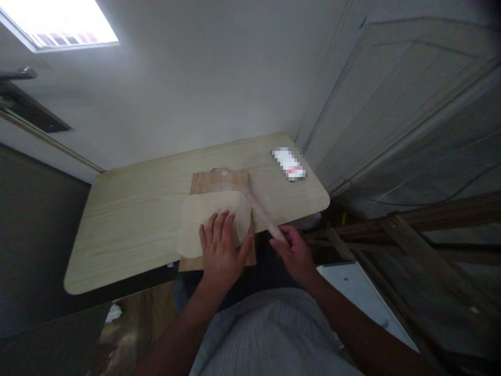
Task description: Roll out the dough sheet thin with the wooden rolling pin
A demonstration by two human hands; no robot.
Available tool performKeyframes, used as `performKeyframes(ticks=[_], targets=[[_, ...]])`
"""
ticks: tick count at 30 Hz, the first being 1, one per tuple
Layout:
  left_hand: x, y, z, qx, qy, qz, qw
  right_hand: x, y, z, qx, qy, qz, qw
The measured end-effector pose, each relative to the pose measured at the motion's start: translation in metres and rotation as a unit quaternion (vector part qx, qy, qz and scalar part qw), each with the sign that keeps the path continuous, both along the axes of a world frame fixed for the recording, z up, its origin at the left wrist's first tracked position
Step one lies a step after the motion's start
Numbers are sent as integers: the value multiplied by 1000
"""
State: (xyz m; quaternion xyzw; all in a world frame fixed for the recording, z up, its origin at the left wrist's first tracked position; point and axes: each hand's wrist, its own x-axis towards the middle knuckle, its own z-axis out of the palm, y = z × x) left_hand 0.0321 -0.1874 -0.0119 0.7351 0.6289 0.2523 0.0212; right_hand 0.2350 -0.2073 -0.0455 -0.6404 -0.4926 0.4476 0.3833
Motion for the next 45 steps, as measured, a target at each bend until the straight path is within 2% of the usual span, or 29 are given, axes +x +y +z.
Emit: performKeyframes(ticks=[2, 5, 9, 14, 17, 19, 21, 24, 26, 29, 33, 40, 45], targets=[[11, -10, -1, -49, 29, -34, 998, 3, 10, 6, 15, -34, 5, 999], [11, -14, 0, -89, 55, -53, 993, 1, 19, 16, 30, -69, 40, 996], [-5, -18, 5, -107, 81, -75, 988, -9, 18, 21, 29, -53, 97, 993], [-25, -20, 12, -108, 82, -124, 983, -12, 12, 22, 19, -78, 109, 991], [-33, 6, 21, -51, 16, -130, 990, -9, 14, 27, 22, -107, 122, 987], [-33, 36, 26, 18, -30, -114, 993, -7, 17, 31, 26, -118, 133, 984], [-28, 72, 26, 46, -35, -92, 994, -6, 18, 33, 26, -125, 135, 983], [-15, 119, 18, 7, 12, -108, 994, -5, 19, 34, 18, -125, 134, 983], [-5, 138, 11, -27, 41, -121, 991, -4, 19, 34, 14, -114, 135, 984], [5, 150, 6, -58, 66, -125, 988, 0, 20, 33, 17, -118, 111, 987], [17, 158, 9, -81, 79, -116, 987, 8, 23, 29, 18, -159, 56, 985], [49, 181, 8, -56, 64, -98, 992, 26, 31, 25, 35, -179, -6, 983], [53, 187, 6, -54, 58, -93, 993, 26, 32, 23, 36, -171, -5, 985]])
